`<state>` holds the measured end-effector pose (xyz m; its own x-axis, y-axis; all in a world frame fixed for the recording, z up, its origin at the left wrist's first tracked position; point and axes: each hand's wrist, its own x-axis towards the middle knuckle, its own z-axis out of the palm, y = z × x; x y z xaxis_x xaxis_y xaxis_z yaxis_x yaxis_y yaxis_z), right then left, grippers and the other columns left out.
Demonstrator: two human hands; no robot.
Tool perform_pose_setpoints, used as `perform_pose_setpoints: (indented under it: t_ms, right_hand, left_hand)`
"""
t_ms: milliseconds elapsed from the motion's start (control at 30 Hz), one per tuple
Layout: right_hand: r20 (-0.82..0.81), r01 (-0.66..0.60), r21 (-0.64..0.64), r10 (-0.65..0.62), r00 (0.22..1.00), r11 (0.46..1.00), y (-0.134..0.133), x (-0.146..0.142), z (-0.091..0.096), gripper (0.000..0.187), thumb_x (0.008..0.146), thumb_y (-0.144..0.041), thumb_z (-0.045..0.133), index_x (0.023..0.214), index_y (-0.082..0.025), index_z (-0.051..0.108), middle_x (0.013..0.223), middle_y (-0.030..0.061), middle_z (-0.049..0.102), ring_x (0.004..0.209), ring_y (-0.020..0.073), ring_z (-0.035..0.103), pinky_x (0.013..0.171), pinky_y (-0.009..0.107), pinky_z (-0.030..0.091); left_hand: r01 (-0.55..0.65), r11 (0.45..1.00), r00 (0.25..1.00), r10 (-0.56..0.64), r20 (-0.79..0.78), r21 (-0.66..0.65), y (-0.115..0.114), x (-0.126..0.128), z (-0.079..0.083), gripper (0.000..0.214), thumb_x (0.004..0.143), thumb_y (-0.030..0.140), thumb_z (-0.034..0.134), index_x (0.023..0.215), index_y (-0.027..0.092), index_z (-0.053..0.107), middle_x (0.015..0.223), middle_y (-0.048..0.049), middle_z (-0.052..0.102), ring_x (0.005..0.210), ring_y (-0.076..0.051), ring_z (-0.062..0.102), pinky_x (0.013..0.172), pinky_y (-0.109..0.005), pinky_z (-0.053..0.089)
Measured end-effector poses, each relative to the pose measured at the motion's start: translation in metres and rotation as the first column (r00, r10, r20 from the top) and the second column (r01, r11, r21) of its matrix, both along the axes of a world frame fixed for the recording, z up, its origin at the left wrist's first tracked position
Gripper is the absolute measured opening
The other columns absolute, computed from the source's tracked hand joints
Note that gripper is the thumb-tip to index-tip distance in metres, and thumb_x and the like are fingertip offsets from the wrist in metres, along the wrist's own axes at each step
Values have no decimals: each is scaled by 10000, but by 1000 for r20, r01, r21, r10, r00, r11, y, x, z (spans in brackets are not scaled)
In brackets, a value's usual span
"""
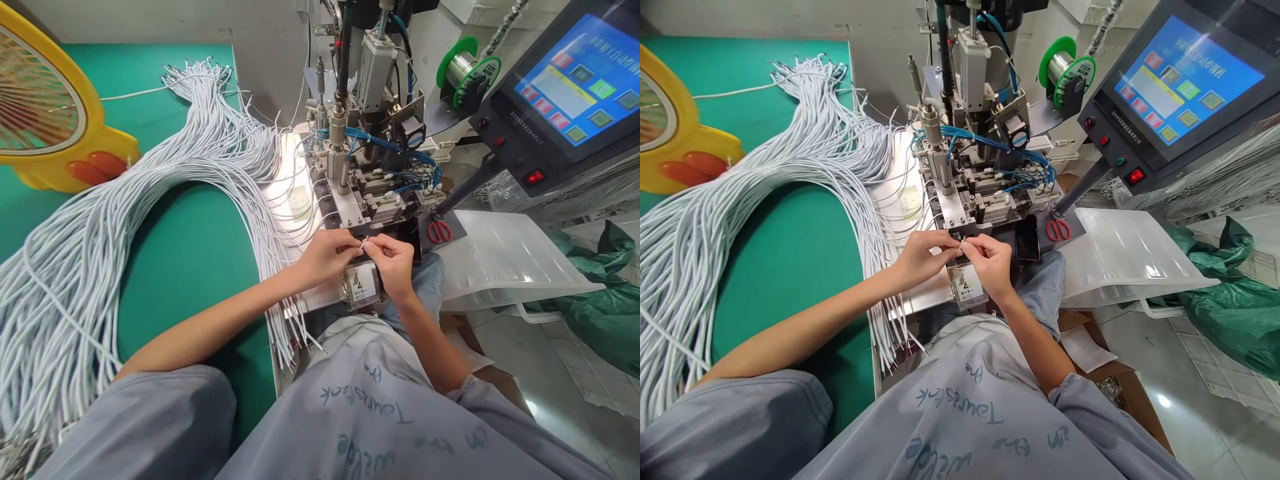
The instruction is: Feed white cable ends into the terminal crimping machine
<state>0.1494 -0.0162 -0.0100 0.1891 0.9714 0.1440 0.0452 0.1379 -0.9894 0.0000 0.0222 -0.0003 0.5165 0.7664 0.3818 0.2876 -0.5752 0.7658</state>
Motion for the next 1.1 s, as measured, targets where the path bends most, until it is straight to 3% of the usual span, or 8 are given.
perform_pose_setpoints:
  t_ms: [200, 500, 633, 733, 800, 867, 967, 1100]
  right_hand:
    - [118, -217, -110, 230, 966, 970, 8, 22, 11, 123, 661, -280, 683, 645, -159, 696, 572, -5, 587, 532, 100, 486, 492, 232, 383]
    - [-236, 72, -147, -106, 966, 987, -6, -15, -15, 207, 661, -344, 671, 744, -156, 692, 476, -61, 390, 437, 59, 275, 430, 228, 257]
    - [88, 138, 1, -138, 987, 990, -10, -8, -9, 166, 734, -310, 624, 687, -157, 670, 515, -46, 384, 499, 81, 340, 498, 244, 318]
    - [357, 2, 2, -3, 934, 1000, -6, 7, 1, 175, 752, -260, 590, 631, -147, 646, 487, -57, 326, 486, 76, 318, 499, 241, 305]
    - [395, -76, -47, 89, 915, 996, -3, 13, 4, 178, 747, -250, 579, 619, -140, 637, 475, -63, 305, 469, 69, 295, 482, 235, 285]
    - [358, -66, -43, 77, 931, 997, -2, 11, 2, 189, 744, -261, 574, 614, -138, 634, 481, -62, 295, 469, 68, 286, 474, 232, 274]
    - [233, 61, 7, -61, 971, 998, -2, 0, -7, 205, 739, -299, 576, 626, -142, 644, 498, -56, 308, 478, 72, 288, 472, 234, 277]
    - [101, 179, -14, -176, 979, 984, -5, -8, -20, 218, 728, -337, 591, 664, -141, 662, 492, -57, 340, 480, 77, 298, 488, 241, 303]
  left_hand:
    - [66, 987, 996, -55, -76, 148, 2, -1, -3, 181, 820, 128, 510, 772, 144, 684, 656, -18, 575, 588, -90, 515, 535, -194, 385]
    - [2, 999, 997, -6, 78, 51, -4, 3, -5, 147, 777, 127, 581, 631, 137, 588, 579, 21, 521, 536, -68, 483, 515, -175, 368]
    - [46, 973, 997, -30, -75, 226, 0, -1, -5, 161, 815, 103, 502, 708, 128, 619, 636, -2, 530, 557, -78, 485, 508, -182, 349]
    - [116, 880, 950, 36, -309, 461, 3, -4, -5, 283, 801, 25, 384, 724, 132, 634, 639, -15, 520, 535, -94, 447, 476, -212, 278]
    - [133, 840, 930, 77, -358, 526, 3, -4, -5, 314, 786, 9, 359, 721, 131, 641, 635, -20, 525, 530, -103, 439, 472, -227, 257]
    - [81, 878, 950, 76, -303, 472, 1, -3, -7, 276, 809, 49, 398, 750, 129, 655, 653, -21, 550, 540, -100, 458, 475, -218, 276]
    - [-26, 975, 983, 65, -174, 220, -4, 1, -10, 169, 826, 131, 511, 768, 136, 670, 644, -3, 570, 552, -82, 489, 504, -188, 335]
    - [-31, 1000, 987, 30, -155, -3, -8, 5, -12, 130, 826, 145, 557, 789, 133, 681, 642, 3, 584, 580, -80, 523, 549, -180, 380]
